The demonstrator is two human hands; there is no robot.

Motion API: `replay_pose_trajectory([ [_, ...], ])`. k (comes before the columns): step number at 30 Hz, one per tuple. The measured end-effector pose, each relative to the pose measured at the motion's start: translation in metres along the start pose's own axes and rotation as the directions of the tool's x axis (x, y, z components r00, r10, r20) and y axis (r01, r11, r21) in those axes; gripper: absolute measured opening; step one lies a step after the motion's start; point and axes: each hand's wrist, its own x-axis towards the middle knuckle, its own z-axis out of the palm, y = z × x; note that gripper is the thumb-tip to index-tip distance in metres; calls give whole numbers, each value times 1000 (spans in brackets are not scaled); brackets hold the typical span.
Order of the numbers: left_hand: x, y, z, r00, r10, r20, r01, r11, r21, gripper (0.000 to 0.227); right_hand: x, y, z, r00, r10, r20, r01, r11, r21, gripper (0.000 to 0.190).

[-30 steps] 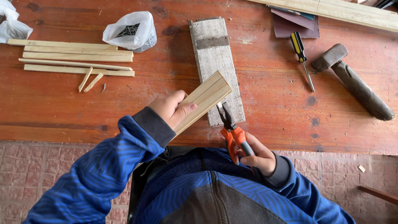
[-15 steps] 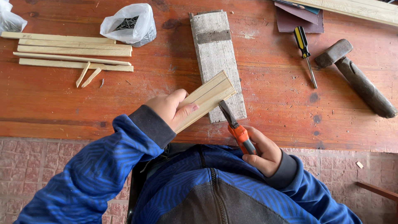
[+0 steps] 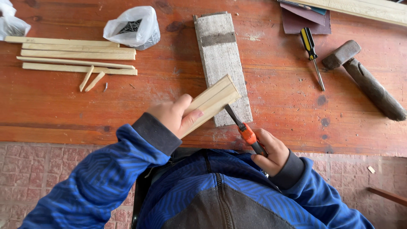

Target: The person uses pliers to carve a line along a marked wooden plank, removing thin wood shavings. They then briefly handle a small brush and a tape measure before returning to the plank.

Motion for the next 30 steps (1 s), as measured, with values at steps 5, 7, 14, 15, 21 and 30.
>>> replay_pose_trajectory([
  [5,-4,-1,6,1000,-8,-6,8,999,32,44,1,-2,8,1000,-2,-9,1,999,-45,37],
  [7,-5,0,5,1000,29,0,-29,998,49,45,-6,18,11,999,29,-30,-32,994,-108,40],
  [14,-9,9,6,985,136,-104,-129,989,68,43,6,-34,6,976,207,-64,-210,976,-50,83],
  [15,-8,12,6,977,167,-132,-156,983,92,42,5,-31,3,978,199,-66,-205,974,-99,72],
  [21,-2,11,17,959,248,-136,-230,964,135,40,-4,3,-5,986,165,-9,-165,976,-145,64],
  [30,-1,4,25,982,185,-31,-183,982,46,43,-16,21,-2,981,192,0,-189,969,-160,55],
])
